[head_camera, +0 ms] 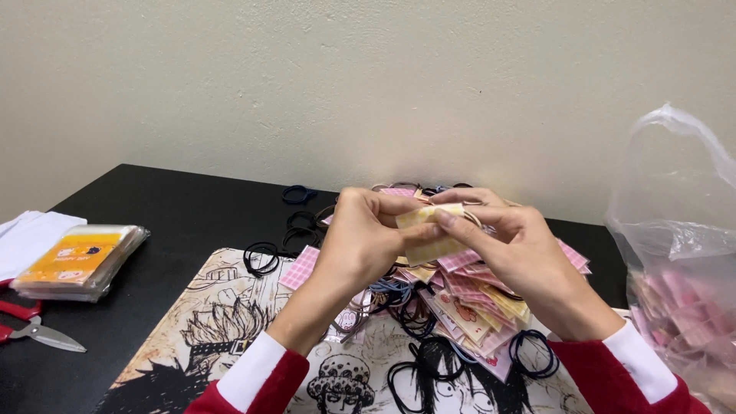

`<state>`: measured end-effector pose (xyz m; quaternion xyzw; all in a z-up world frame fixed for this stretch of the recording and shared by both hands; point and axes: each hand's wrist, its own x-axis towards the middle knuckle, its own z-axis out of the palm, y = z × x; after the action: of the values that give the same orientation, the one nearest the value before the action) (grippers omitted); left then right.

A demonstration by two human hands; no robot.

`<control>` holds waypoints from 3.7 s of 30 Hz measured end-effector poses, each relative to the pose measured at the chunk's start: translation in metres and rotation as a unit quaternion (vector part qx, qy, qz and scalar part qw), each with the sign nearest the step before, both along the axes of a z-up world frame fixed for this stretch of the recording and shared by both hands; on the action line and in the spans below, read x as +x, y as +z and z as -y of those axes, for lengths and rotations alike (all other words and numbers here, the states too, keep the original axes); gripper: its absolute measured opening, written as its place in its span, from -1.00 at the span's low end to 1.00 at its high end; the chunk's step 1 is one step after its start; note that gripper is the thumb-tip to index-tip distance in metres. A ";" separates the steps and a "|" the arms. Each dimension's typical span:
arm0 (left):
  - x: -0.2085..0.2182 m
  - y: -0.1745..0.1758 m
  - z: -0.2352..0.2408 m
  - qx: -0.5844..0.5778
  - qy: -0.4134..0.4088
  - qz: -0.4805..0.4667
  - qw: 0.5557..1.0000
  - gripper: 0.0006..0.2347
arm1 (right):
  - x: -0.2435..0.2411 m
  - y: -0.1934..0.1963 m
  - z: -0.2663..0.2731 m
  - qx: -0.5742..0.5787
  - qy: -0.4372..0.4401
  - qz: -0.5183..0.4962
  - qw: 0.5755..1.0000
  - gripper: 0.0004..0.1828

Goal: The person repeatedly picks up small patterned paper squares and hair ties from a pile on a table, wraps the paper around the hair tie, and places the assembled item into a plastic bag. The process is repeated for multiple items throughout the clip.

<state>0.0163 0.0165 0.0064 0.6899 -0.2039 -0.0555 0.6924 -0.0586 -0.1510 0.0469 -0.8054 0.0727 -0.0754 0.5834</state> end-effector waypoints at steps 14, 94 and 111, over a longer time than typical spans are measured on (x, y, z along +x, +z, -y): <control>-0.010 0.011 0.001 0.026 -0.056 -0.017 0.998 -0.70 | 0.000 0.008 0.013 -0.007 0.075 -0.057 0.996 -0.57; -0.016 0.006 0.014 -0.159 -0.027 -0.168 0.972 -0.66 | 0.017 -0.004 0.041 0.163 -0.106 0.043 0.980 -0.65; -0.019 0.006 0.016 -0.204 -0.040 -0.179 0.962 -0.66 | 0.014 -0.005 0.038 0.165 -0.086 0.026 0.982 -0.62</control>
<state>-0.0027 0.0003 0.0125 0.5040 -0.1105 -0.1629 0.8410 -0.0442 -0.1890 0.0417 -0.6862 0.1379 -0.1335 0.7016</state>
